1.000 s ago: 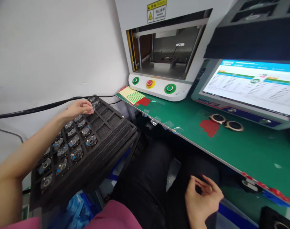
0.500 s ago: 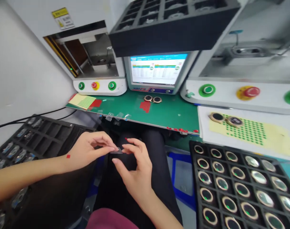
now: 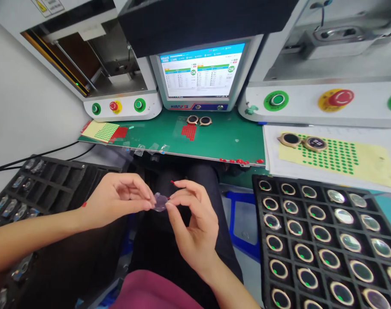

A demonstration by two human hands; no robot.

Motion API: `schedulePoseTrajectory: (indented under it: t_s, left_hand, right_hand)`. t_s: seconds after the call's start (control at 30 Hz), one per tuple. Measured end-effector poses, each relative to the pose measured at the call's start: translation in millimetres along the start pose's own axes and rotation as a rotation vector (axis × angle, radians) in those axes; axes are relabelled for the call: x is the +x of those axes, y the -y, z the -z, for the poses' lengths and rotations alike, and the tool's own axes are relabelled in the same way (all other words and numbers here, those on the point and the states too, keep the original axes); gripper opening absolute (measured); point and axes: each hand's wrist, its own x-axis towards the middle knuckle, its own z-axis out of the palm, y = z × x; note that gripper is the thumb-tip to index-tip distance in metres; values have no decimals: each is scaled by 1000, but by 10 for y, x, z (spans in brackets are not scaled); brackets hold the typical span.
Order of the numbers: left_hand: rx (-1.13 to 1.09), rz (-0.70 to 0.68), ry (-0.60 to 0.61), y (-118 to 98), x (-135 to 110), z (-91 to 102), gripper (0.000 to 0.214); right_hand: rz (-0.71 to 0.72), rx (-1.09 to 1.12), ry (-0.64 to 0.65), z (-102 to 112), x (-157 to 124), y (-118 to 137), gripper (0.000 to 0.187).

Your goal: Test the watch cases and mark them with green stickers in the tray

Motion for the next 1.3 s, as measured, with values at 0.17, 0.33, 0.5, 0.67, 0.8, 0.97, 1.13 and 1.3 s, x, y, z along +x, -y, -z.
schedulePoseTrajectory:
  t_s: [0.17,0.33,0.5,0.67,0.8,0.97,1.13,1.3]
  left_hand:
    - [-113,53,100,-37,98,7,11]
    - [83,-111,185,-60,123,-61,13]
    - [341,-414,192,-68,86,-171,8]
    - [560,-790,129,-54,97,-267,7]
    - [602,-895,130,-56,117,-340,6]
    - [664,-968,153,-43,139,-410,6]
    - [721,-977,209,-18,155,-456,15]
    - [712,-944,283,-50,163,-448,20]
  right_hand:
    - [-8,19,14,83,17,0,17]
    - [-33,24,43,127,47,4,15]
    - [-22,36,27,130,14,6,16]
    - [-10,109,-46,112,-36,2,17]
    - [0,212,-131,97,-40,-35,18]
    - [30,192,-148,151,-52,-82,29]
    - [74,172,-136,209,-55,-71,39]
    - [85,124,-52,268,-57,-91,20]
